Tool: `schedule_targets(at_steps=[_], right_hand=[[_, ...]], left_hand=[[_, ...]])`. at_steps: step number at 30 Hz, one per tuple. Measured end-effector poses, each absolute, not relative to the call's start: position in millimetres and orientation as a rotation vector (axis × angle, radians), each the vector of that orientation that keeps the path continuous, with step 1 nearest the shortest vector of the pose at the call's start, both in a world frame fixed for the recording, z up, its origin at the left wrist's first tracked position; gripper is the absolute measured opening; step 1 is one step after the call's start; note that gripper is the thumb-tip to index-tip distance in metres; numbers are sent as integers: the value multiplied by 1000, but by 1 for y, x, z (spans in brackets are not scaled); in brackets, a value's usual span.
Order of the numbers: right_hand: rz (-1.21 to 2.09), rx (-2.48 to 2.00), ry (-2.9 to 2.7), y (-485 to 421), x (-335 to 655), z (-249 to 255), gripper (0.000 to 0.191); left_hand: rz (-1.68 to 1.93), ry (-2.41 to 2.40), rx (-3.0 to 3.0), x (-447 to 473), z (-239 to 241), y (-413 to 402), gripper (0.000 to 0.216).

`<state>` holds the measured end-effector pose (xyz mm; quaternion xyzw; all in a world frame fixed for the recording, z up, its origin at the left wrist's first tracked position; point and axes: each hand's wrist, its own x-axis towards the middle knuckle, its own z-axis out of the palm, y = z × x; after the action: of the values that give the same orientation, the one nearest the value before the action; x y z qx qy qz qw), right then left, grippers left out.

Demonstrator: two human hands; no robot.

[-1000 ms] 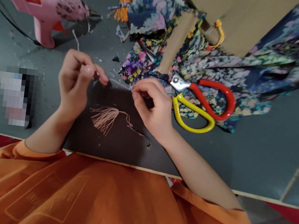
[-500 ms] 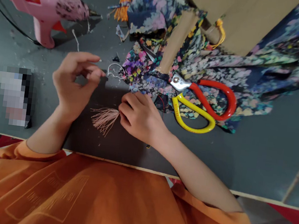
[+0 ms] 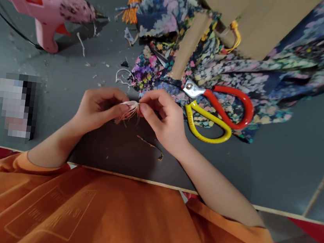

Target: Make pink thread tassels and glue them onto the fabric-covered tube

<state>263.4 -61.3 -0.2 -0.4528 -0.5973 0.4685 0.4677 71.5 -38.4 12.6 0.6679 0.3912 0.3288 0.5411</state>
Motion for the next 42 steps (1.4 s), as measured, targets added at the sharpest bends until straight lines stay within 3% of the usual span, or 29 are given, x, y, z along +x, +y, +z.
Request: schedule_targets(at_steps=[9, 13, 18, 30, 42], right_hand=[[1179, -1096, -1433, -61, 259, 1, 11], [1184, -1095, -1452, -63, 260, -1, 6], [1228, -1032, -1460, -63, 260, -7, 19], [1294, -1052, -1449, -63, 261, -3, 12], [1413, -1039, -1302, -63, 262, -1, 14]], left_hand=[[722, 936, 1396, 78, 17, -45, 20], [681, 973, 1514, 78, 15, -45, 22], [658, 958, 1607, 77, 13, -45, 19], [662, 963, 1666, 76, 15, -43, 27], [695, 956, 1594, 76, 13, -44, 20]])
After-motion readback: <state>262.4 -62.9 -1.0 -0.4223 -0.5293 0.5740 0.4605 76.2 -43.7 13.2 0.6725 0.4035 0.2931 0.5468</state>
